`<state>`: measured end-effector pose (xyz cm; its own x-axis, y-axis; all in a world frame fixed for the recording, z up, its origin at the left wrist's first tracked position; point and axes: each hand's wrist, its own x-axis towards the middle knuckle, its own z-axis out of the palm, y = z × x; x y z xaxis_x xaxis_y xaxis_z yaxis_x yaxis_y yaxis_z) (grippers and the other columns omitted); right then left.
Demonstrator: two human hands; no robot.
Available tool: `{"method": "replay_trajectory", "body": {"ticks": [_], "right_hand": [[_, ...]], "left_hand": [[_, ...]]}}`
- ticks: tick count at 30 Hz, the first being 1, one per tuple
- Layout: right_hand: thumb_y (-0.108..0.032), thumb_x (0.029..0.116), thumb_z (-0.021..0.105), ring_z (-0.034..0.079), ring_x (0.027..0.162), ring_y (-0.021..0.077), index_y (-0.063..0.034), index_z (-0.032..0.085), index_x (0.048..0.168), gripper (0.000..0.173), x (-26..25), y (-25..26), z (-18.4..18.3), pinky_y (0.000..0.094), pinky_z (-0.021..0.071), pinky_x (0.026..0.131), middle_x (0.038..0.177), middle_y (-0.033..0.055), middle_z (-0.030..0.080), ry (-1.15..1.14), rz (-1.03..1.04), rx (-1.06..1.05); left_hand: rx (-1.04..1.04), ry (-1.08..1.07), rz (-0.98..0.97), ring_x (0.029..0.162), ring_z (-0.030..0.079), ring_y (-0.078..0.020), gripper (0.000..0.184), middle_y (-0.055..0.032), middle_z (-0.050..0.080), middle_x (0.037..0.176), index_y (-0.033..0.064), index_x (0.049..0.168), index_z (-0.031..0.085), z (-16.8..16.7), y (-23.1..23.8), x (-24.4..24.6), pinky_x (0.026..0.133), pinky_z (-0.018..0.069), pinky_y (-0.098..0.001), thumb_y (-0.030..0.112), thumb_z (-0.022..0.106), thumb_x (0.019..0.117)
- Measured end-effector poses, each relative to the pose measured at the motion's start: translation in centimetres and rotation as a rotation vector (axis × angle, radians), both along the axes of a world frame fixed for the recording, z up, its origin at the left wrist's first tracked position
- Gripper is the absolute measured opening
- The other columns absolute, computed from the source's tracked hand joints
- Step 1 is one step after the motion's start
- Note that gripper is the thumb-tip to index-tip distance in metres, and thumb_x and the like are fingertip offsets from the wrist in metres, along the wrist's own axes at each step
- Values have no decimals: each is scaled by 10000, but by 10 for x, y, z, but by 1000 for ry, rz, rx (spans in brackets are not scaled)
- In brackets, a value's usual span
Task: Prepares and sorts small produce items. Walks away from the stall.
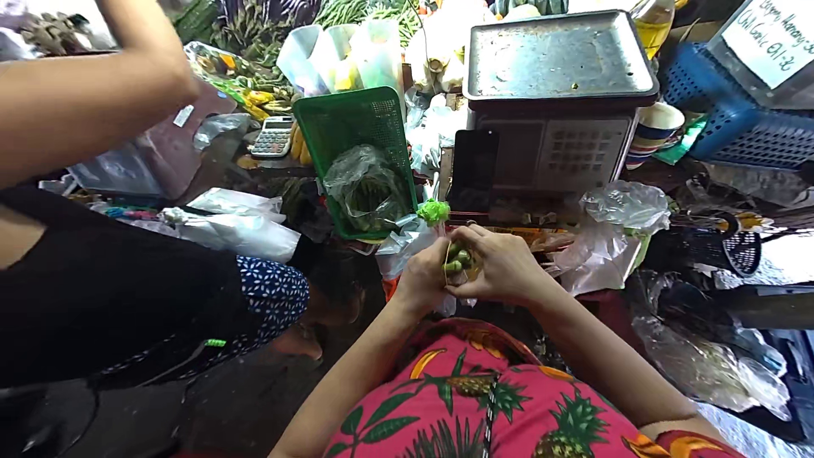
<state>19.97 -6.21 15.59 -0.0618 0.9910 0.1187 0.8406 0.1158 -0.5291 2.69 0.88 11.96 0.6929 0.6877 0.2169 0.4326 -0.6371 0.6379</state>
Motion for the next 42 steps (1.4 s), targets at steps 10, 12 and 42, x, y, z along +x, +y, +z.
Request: {"method": "replay_trajectory", "body": {"ticks": [10, 12, 42], "right_hand": [[-416, 1090, 375, 641, 749, 3, -184, 697, 752, 522, -7, -2, -11, 303, 512, 982, 675, -104, 647, 1305, 253, 133], [-337, 1076, 358, 675, 724, 108, -106, 711, 828, 489, -24, 8, 3, 342, 585, 878, 709, -21, 665, 1999, -39, 92], [-392, 999, 527, 701, 734, 121, -111, 628, 1240, 383, -78, 67, -33, 224, 560, 564, 1120, 94, 738, 1730, -69, -662]], "left_hand": [[-905, -921, 228, 686, 689, -128, 211, -44, 700, 780, 4, 1019, 593, 18, 10, -13, 697, 614, -304, -74, 700, 854], [-715, -907, 84, 757, 698, -104, 266, -9, 712, 837, 28, 1052, 622, 15, 7, -14, 743, 613, -301, 18, 766, 829], [-734, 384, -100, 1417, 441, -431, 684, -297, 441, 1522, 36, 1509, 472, -160, 115, -107, 1163, 365, -599, 360, 703, 952]]}}
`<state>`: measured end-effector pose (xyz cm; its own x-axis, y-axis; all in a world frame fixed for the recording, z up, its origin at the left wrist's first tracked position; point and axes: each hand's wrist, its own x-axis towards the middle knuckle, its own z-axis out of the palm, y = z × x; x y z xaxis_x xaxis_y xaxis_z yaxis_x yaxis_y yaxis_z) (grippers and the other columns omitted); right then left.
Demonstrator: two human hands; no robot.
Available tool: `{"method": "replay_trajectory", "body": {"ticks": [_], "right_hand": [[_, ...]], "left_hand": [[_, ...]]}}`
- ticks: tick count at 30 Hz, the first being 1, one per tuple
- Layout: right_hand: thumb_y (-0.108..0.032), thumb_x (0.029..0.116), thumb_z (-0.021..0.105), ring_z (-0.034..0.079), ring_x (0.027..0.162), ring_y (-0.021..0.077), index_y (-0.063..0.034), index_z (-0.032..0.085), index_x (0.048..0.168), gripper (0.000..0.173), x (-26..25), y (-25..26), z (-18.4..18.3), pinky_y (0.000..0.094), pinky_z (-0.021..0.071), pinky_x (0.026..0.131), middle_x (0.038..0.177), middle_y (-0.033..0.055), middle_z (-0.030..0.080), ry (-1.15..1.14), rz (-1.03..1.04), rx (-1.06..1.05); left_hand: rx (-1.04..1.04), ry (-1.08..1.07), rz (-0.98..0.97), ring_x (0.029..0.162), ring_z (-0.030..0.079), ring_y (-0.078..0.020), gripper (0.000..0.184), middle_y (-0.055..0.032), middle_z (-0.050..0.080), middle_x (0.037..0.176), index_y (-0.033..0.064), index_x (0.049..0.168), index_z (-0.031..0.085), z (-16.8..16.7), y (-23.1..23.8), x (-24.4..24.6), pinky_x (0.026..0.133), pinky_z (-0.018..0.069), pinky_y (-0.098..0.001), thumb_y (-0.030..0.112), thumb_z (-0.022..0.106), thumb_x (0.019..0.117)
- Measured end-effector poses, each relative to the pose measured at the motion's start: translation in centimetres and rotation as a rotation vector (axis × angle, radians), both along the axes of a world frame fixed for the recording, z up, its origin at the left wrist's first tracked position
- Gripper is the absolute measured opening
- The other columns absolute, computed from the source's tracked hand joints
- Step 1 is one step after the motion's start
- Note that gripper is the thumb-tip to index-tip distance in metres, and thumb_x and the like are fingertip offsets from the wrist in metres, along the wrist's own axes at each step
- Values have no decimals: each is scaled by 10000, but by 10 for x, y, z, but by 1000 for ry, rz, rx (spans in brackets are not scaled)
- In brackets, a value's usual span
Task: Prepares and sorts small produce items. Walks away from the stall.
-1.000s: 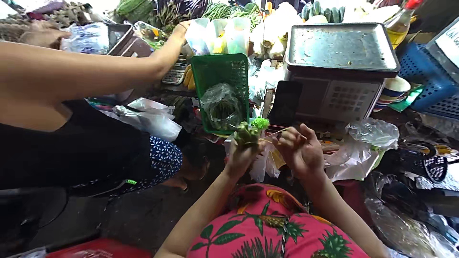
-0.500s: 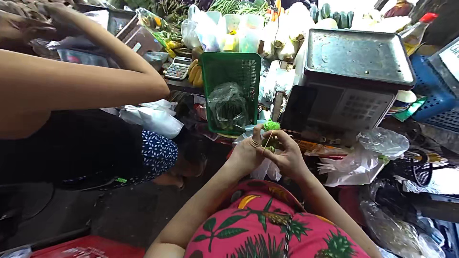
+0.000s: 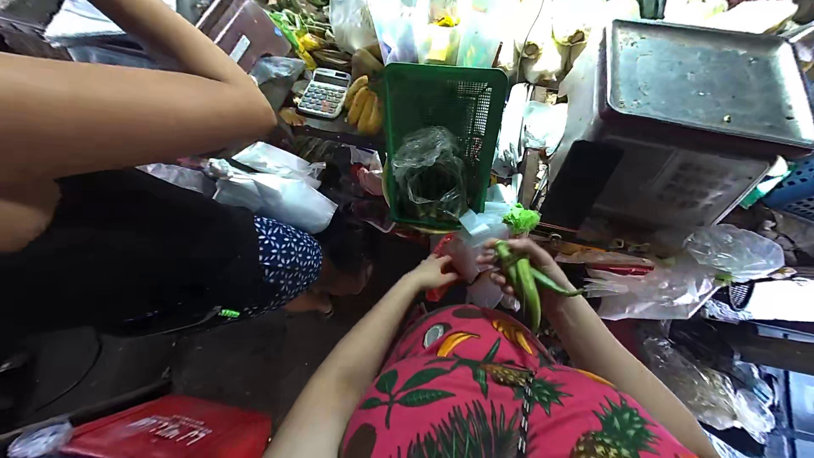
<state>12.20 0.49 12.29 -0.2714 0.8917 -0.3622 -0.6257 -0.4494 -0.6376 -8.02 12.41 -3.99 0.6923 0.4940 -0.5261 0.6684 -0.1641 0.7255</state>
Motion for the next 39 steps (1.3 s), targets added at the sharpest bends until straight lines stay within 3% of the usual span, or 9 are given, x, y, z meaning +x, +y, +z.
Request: {"method": "replay_trajectory", "body": {"ticks": [2, 4, 8, 15, 20, 24, 32, 37, 39], "right_hand": [[-341, 989, 540, 671, 700, 86, -113, 524, 1408, 477, -18, 16, -4, 204, 533, 555, 1157, 79, 731, -51, 215, 18], [-282, 1019, 461, 660, 684, 78, -97, 412, 1515, 531, -29, 35, -13, 212, 537, 565, 1212, 78, 717, -183, 370, 15], [-291, 1024, 574, 629, 743, 149, -41, 645, 1218, 325, -31, 61, -41, 360, 554, 695, 951, 68, 674, -832, 575, -172], [-254, 947, 707, 661, 1073, 312, -25, 441, 1495, 651, -10, 88, -19, 509, 536, 950, 1258, 221, 645, -1169, 242, -77], [-445, 930, 712, 673, 905, 330, 14, 676, 1075, 483, -25, 115, -51, 570, 528, 832, 972, 198, 688, -1433, 513, -236], [-495, 931, 703, 679, 952, 349, 31, 690, 1017, 533, -44, 124, -51, 583, 533, 839, 1012, 213, 691, -1550, 676, -358], [-416, 933, 731, 659, 785, 222, -56, 666, 1038, 381, -50, 72, 18, 483, 545, 752, 853, 99, 673, -1300, 367, -71], [-416, 1083, 480, 649, 754, 118, -53, 631, 1109, 394, -62, 64, -74, 308, 568, 707, 875, 30, 669, -585, 240, -365], [-455, 1081, 472, 669, 885, 163, -42, 644, 1175, 457, -67, 68, -105, 362, 570, 817, 989, 84, 690, -672, 22, -443]], "left_hand": [[15, -58, 191, 1388, 478, -417, 919, -296, 409, 1534, 21, 1575, 272, -22, -14, 2, 1141, 417, -562, 289, 797, 869], [62, -94, 286, 1384, 495, -375, 795, -265, 452, 1517, 35, 1585, 264, -27, -19, -6, 1150, 419, -526, 95, 672, 905], [167, -187, 310, 1217, 609, -336, 633, -233, 602, 1313, 18, 1532, 362, -16, -2, -40, 1060, 496, -473, -29, 547, 928], [273, -356, 80, 999, 661, -261, 623, -186, 621, 1259, 11, 1521, 362, 6, -16, -112, 903, 555, -408, -11, 564, 932], [121, -325, -82, 1139, 616, -271, 441, -179, 625, 1239, 100, 1265, 697, 60, -21, -124, 996, 513, -407, -77, 563, 885], [112, -433, -145, 1128, 602, -189, 326, -118, 644, 1198, 113, 1106, 769, 98, -13, -129, 976, 504, -347, -19, 560, 892], [213, -397, 104, 925, 596, -80, 288, -64, 628, 1136, 95, 1073, 729, 111, -7, -130, 791, 511, -241, 29, 514, 892], [247, -411, 192, 828, 586, -52, 243, -53, 618, 1112, 74, 1027, 700, 111, -9, -116, 712, 506, -206, 30, 510, 881], [267, -427, 230, 806, 584, -49, 216, -49, 624, 1086, 69, 999, 692, 112, -7, -112, 694, 507, -206, 37, 515, 879]]}}
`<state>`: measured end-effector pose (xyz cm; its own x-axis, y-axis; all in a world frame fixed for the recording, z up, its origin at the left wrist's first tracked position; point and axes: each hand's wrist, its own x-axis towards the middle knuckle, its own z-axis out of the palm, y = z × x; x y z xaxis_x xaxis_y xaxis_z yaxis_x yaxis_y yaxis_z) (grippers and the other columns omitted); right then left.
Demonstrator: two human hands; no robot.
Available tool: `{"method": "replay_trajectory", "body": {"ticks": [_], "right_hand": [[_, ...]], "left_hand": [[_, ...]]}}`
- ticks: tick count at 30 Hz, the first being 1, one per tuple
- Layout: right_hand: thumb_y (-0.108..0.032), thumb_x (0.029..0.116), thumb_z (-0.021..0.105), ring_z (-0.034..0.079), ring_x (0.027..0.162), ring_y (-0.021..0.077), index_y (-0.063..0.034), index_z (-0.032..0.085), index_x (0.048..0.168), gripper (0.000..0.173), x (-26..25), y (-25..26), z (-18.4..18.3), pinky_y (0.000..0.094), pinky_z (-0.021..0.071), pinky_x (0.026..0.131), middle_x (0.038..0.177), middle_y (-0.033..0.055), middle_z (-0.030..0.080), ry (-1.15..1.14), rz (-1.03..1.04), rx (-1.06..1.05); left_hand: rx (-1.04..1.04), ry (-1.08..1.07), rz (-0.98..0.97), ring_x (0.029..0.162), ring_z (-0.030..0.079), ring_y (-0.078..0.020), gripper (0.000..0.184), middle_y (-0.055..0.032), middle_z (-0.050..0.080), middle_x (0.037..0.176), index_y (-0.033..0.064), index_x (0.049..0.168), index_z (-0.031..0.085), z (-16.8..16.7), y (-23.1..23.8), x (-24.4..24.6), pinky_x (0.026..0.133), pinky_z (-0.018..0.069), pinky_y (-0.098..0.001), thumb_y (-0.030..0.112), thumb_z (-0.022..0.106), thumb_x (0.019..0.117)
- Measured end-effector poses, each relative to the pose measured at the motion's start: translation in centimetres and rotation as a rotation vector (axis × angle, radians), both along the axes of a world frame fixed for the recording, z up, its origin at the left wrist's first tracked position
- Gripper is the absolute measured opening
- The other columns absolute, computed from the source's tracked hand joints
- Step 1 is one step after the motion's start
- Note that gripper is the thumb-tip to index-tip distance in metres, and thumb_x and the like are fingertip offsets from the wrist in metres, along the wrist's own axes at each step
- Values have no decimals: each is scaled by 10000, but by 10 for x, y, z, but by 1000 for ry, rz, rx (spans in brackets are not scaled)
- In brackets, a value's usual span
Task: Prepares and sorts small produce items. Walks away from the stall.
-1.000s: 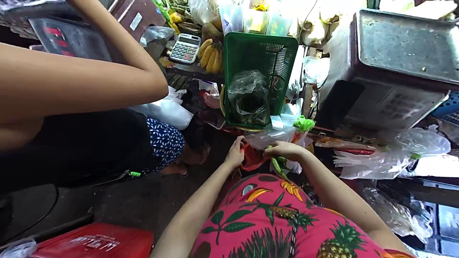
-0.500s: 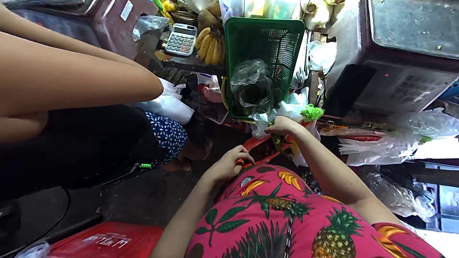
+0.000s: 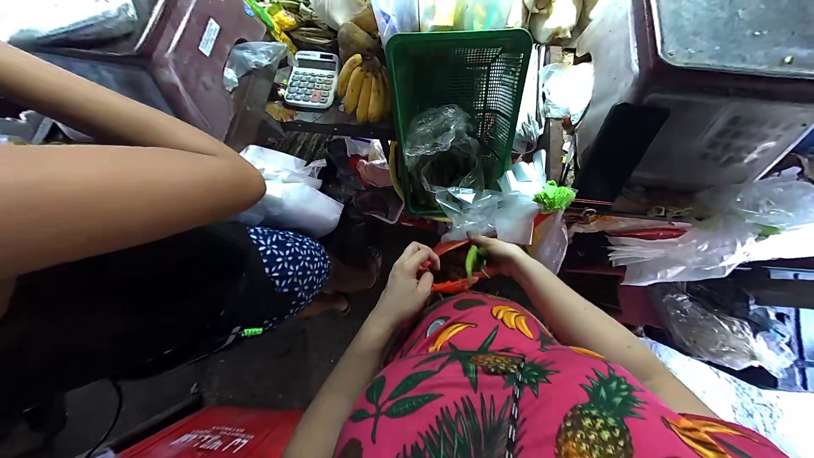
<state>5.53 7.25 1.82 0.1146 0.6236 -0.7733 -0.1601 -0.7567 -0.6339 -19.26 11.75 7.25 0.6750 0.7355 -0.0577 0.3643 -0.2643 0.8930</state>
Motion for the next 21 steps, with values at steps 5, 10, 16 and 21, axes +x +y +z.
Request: {"method": "replay_trajectory", "body": {"ticks": [5, 10, 16, 21], "right_hand": [[-599, 996, 564, 619, 1219, 334, -13, 668, 1261, 652, 5, -7, 8, 554, 440, 1076, 1238, 217, 676, -502, 187, -12], [-566, 965, 642, 644, 1183, 370, -4, 669, 1280, 645, 22, -34, 41, 600, 461, 1055, 1218, 232, 686, -528, 601, 54], [-498, 987, 646, 670, 1164, 248, -50, 591, 1413, 621, 48, -52, 111, 473, 499, 1060, 1321, 150, 666, -486, 619, 222], [-488, 984, 645, 681, 1131, 203, -75, 603, 1403, 589, 75, -68, 147, 384, 555, 990, 1364, 126, 637, -608, 470, 395]], "left_hand": [[14, 92, 29, 874, 612, -97, 198, -68, 635, 1087, 58, 989, 694, 2, 10, 1, 750, 526, -248, 38, 524, 889], [-65, 538, -281, 1136, 624, -302, 261, -173, 631, 1226, 38, 1142, 707, 3, 25, 12, 1001, 512, -484, -5, 555, 934], [-77, 711, -479, 1222, 589, -363, 283, -229, 613, 1271, -10, 1231, 651, -5, 33, 54, 1062, 468, -524, 33, 590, 958], [248, 324, -16, 1198, 634, -327, 313, -226, 656, 1243, -44, 1243, 648, 20, 70, 112, 1063, 497, -467, 85, 469, 1021]]}}
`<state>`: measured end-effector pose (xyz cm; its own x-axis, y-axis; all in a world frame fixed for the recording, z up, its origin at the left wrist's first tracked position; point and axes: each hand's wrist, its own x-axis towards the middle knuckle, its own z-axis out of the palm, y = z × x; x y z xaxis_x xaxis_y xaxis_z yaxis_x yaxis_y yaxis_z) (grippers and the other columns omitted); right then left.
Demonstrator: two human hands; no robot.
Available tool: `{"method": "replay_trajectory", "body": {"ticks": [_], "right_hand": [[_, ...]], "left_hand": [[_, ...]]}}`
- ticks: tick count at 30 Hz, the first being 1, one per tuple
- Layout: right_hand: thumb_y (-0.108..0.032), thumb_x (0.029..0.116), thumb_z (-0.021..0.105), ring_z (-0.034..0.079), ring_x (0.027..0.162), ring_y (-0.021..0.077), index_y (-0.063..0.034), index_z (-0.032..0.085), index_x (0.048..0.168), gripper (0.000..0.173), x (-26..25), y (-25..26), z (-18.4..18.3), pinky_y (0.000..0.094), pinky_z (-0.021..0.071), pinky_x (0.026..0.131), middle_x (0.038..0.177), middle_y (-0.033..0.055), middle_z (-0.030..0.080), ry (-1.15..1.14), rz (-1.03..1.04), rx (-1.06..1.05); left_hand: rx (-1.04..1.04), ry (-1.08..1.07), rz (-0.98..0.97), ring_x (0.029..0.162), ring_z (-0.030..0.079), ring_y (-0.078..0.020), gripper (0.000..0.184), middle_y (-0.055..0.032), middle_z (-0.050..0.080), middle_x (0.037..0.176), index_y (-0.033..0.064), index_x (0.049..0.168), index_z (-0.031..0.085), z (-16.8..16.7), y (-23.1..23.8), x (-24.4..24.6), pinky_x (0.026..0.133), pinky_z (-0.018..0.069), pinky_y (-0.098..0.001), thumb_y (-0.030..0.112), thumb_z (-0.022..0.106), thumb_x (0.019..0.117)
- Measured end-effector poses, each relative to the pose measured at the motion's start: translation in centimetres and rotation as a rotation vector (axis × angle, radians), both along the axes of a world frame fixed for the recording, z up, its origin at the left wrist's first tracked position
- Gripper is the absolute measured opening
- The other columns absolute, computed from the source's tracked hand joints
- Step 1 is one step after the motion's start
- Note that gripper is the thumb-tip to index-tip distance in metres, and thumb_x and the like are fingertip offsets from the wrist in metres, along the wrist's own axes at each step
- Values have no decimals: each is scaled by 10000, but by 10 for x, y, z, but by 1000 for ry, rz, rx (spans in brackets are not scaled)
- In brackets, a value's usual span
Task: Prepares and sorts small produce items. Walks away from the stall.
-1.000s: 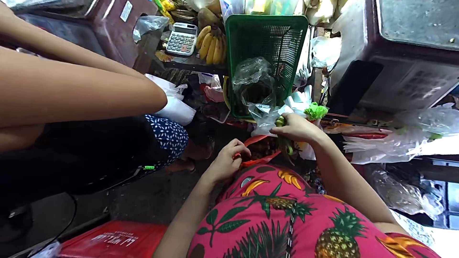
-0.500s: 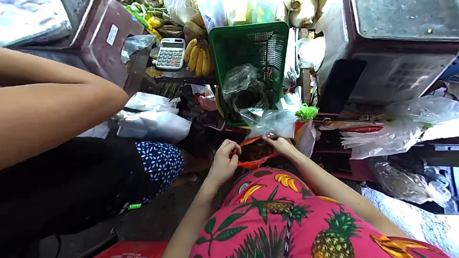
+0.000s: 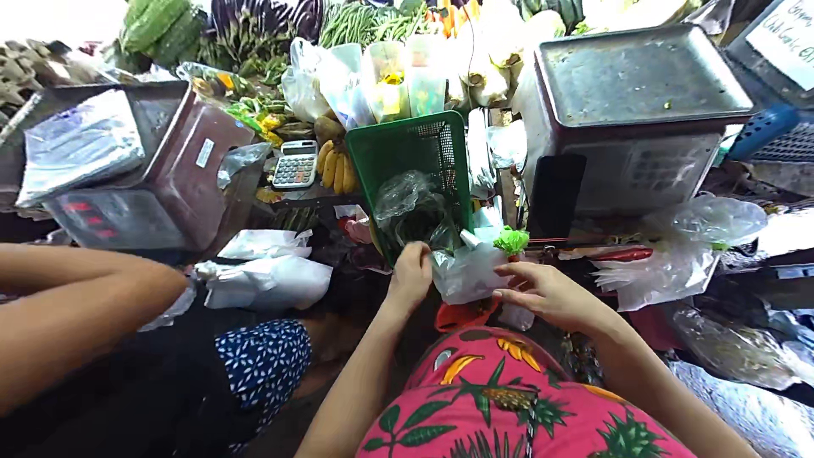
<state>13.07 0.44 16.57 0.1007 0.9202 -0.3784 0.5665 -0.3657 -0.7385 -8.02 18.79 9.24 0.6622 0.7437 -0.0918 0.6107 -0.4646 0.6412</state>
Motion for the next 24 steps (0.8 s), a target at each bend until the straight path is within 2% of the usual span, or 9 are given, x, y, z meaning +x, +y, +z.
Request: {"method": "replay_trajectory", "body": {"ticks": [4, 8, 11, 14, 17, 19, 21, 22, 24], "right_hand": [[-489, 991, 638, 644, 1191, 259, -52, 576, 1429, 622, 12, -11, 3, 423, 517, 1030, 1383, 157, 620, -60, 16, -2], [-483, 985, 649, 650, 1167, 263, -53, 571, 1436, 629, 22, -23, -4, 429, 519, 1017, 1369, 156, 628, -53, 28, -29], [-481, 981, 657, 663, 1154, 234, -77, 574, 1438, 616, 32, -35, -8, 401, 538, 1004, 1368, 140, 630, -15, -12, -24], [-481, 978, 660, 657, 1172, 234, -80, 562, 1450, 626, 41, -42, -10, 404, 536, 1012, 1384, 141, 621, -11, -35, -47], [-459, 988, 653, 663, 1157, 246, -71, 570, 1441, 602, 47, -42, -8, 419, 534, 1010, 1354, 143, 641, -45, -62, 19], [-424, 994, 640, 703, 1057, 215, -92, 591, 1421, 544, 46, -39, -10, 414, 580, 939, 1262, 109, 693, -147, -207, 200], [-377, 990, 641, 705, 991, 226, -58, 543, 1452, 571, 45, -28, -8, 401, 599, 844, 1255, 145, 676, -261, -447, 364], [-393, 974, 661, 681, 1033, 268, -27, 516, 1461, 626, 47, -19, -7, 416, 585, 854, 1296, 192, 633, -292, -558, 402], [-515, 885, 744, 573, 1246, 385, 21, 446, 1489, 860, 55, -1, -9, 499, 506, 1030, 1420, 283, 510, -297, -720, 359]], "left_hand": [[-102, 38, 234, 1358, 515, -398, 456, -300, 518, 1436, -70, 1445, 492, -10, 44, 55, 1152, 406, -519, 190, 474, 1071], [-147, -177, 539, 1361, 520, -375, 538, -291, 560, 1405, -78, 1404, 518, -33, 57, 89, 1161, 388, -513, 308, 598, 1037], [-50, -324, 564, 1422, 450, -380, 631, -304, 474, 1489, -79, 1489, 412, -45, 52, 95, 1202, 342, -487, 206, 670, 988], [-82, -209, 618, 1477, 359, -405, 782, -337, 375, 1547, -107, 1537, 277, -41, 49, 99, 1231, 285, -477, 148, 711, 938], [-69, -165, 648, 1504, 300, -418, 906, -335, 298, 1593, -88, 1560, 252, -43, 54, 104, 1244, 247, -490, 222, 784, 896], [-14, -141, 626, 1516, 263, -441, 889, -339, 254, 1611, -74, 1549, 315, -44, 58, 106, 1244, 243, -511, 279, 796, 890], [53, -105, 611, 1498, 293, -462, 846, -354, 272, 1596, -69, 1525, 374, -46, 58, 109, 1227, 275, -526, 309, 792, 894], [85, -91, 610, 1488, 302, -479, 844, -363, 275, 1589, -64, 1520, 389, -48, 56, 110, 1219, 282, -542, 330, 793, 893], [155, -51, 622, 1468, 294, -526, 896, -388, 261, 1577, -50, 1524, 390, -53, 54, 111, 1199, 282, -584, 398, 807, 870]]}}
